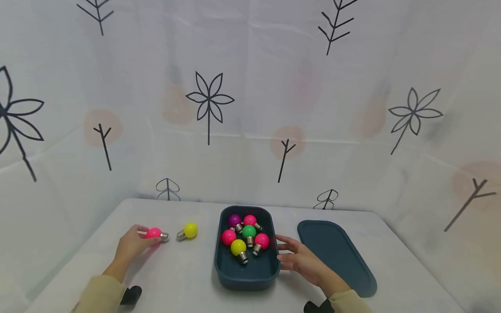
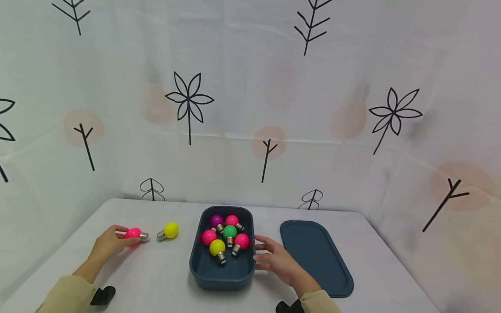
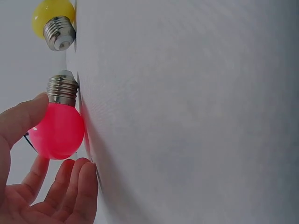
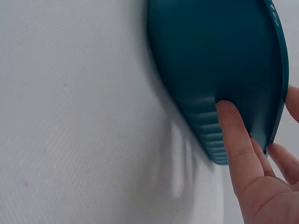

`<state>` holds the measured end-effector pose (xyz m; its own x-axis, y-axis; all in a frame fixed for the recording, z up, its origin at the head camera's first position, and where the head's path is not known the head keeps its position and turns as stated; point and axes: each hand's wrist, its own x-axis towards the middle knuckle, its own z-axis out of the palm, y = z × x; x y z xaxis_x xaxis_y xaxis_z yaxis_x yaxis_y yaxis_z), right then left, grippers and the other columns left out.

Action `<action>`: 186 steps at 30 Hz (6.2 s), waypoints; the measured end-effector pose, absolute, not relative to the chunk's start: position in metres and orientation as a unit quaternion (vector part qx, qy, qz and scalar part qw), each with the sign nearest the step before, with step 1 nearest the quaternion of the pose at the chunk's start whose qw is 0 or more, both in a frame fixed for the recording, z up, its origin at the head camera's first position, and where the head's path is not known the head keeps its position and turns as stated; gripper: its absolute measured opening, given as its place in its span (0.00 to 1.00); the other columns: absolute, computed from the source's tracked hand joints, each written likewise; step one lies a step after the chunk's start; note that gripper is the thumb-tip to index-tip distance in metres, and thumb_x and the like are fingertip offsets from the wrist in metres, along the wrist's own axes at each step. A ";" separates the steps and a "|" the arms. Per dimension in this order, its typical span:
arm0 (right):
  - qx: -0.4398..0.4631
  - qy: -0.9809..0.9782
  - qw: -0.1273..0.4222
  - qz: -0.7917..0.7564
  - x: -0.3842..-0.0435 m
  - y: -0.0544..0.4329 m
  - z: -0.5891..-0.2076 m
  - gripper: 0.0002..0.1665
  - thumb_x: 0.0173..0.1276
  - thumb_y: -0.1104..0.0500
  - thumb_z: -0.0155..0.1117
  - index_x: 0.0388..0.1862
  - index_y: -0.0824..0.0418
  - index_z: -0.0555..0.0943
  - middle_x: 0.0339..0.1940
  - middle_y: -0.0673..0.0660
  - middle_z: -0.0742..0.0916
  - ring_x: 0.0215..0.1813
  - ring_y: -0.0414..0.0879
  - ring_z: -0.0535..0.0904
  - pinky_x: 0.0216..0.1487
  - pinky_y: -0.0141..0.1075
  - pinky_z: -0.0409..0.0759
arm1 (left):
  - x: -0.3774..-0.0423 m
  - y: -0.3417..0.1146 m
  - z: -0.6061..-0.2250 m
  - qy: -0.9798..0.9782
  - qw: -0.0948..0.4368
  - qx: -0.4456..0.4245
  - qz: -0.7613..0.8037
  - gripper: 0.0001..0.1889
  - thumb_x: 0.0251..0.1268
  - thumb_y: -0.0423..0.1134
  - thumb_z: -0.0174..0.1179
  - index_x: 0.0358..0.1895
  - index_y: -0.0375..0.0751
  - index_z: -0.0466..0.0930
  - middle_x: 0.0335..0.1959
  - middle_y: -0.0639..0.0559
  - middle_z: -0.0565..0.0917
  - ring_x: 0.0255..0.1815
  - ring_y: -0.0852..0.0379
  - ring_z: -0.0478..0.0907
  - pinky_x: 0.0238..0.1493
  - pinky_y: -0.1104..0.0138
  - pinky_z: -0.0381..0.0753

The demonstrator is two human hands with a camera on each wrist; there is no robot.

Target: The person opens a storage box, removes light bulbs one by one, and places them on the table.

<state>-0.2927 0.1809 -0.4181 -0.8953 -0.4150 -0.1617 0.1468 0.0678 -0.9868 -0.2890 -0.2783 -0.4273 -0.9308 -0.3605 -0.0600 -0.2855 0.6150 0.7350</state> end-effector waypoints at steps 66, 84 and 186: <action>-0.106 0.704 0.203 -0.673 -0.291 0.182 -0.419 0.41 0.63 0.66 0.62 0.71 0.67 0.55 0.61 0.70 0.68 0.51 0.53 0.78 0.49 0.47 0.78 | -0.294 -0.132 -0.365 -0.875 0.083 -0.028 -0.475 0.26 0.47 0.46 0.71 0.50 0.41 0.75 0.43 0.47 0.80 0.44 0.51 0.78 0.40 0.60 0.81; -0.104 0.704 0.206 -0.672 -0.291 0.180 -0.420 0.41 0.63 0.65 0.62 0.71 0.66 0.55 0.62 0.69 0.67 0.52 0.53 0.77 0.49 0.47 0.78 | -0.314 -0.103 -0.366 -0.873 0.043 -0.100 -0.475 0.22 0.47 0.41 0.72 0.46 0.40 0.76 0.38 0.50 0.80 0.39 0.54 0.77 0.40 0.62 0.81; -0.054 0.745 0.165 -0.644 -0.289 0.162 -0.412 0.39 0.57 0.71 0.62 0.68 0.67 0.60 0.57 0.69 0.73 0.45 0.54 0.80 0.42 0.46 0.81 | -0.252 -0.230 -0.367 -0.872 0.015 -0.102 -0.479 0.30 0.42 0.40 0.74 0.54 0.43 0.75 0.50 0.47 0.78 0.48 0.48 0.76 0.42 0.60 0.81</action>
<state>-0.2887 0.1620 -0.4123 -0.9395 -0.2939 -0.1761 0.1314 0.1655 -0.9774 -0.2520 -0.2299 -0.3669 -0.9787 0.1635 0.1242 0.1925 0.5203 0.8320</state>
